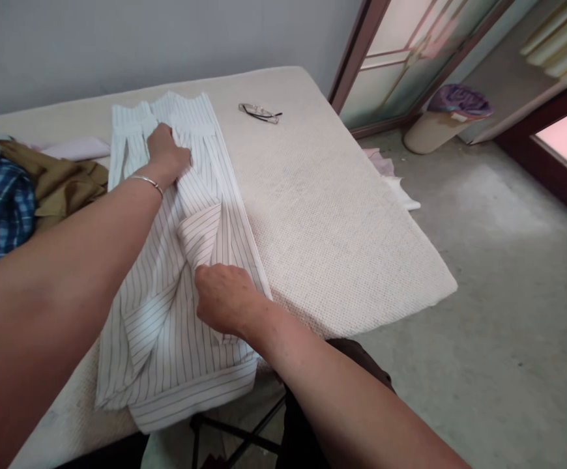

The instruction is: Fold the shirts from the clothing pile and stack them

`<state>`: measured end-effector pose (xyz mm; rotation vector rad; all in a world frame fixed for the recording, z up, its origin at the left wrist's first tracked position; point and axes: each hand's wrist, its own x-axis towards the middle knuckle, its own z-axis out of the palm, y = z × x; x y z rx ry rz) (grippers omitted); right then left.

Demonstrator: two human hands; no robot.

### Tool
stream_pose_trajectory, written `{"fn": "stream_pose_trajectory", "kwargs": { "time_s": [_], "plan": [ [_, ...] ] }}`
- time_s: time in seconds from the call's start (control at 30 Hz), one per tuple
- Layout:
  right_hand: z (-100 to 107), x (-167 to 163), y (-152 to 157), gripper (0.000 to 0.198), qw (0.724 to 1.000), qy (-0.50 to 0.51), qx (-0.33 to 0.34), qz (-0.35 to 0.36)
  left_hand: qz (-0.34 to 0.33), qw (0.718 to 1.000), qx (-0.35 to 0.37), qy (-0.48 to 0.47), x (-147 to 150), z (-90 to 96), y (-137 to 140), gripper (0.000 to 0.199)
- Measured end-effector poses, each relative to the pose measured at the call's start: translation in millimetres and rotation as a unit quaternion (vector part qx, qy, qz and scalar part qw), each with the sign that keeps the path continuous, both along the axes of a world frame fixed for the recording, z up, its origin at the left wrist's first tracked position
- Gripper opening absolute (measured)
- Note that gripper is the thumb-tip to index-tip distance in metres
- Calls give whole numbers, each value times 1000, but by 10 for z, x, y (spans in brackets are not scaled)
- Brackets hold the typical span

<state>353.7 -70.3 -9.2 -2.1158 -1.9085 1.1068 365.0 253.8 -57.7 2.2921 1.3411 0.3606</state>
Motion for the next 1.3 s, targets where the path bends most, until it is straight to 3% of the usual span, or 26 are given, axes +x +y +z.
{"fn": "stream_pose_trajectory", "kwargs": {
  "time_s": [0.1,0.2,0.3,0.4,0.5,0.67,0.77,0.87,0.97,1.07,1.2,1.3],
  "plan": [
    [-9,-20,5,14,1000,-17,6,17,57,995,78,8,-40,117,-225,54],
    [6,-47,-12,17,999,-22,12,25,-4,990,141,-3,-179,219,-457,48],
    [37,-77,-35,25,1000,1,7,8,-42,988,147,4,-423,301,-665,31],
    [53,-112,-52,49,1000,15,17,1,-69,994,82,29,-701,371,-878,19],
    [49,-166,-63,68,999,-5,37,10,-129,991,-39,-7,-928,411,-1096,27],
    [63,-237,-75,71,998,-51,42,19,-117,972,-191,-74,-1143,468,-1312,31],
    [70,-217,-92,70,995,-78,59,25,-108,959,-220,-144,-1269,533,-1339,26],
    [59,-184,-118,64,993,-83,72,33,-101,970,-182,-123,-1447,548,-1331,27],
    [64,-188,-139,51,994,-77,63,52,-75,993,-72,63,-1611,492,-1330,30],
    [100,-211,-145,35,995,-64,60,52,-52,978,63,194,-1638,457,-1392,29],
    [120,-202,-135,38,997,-32,52,39,-80,978,166,101,-1470,474,-1581,23],
    [86,-183,-126,40,998,-29,46,36,-82,981,171,30,-1388,420,-1667,35]
  ]
}}
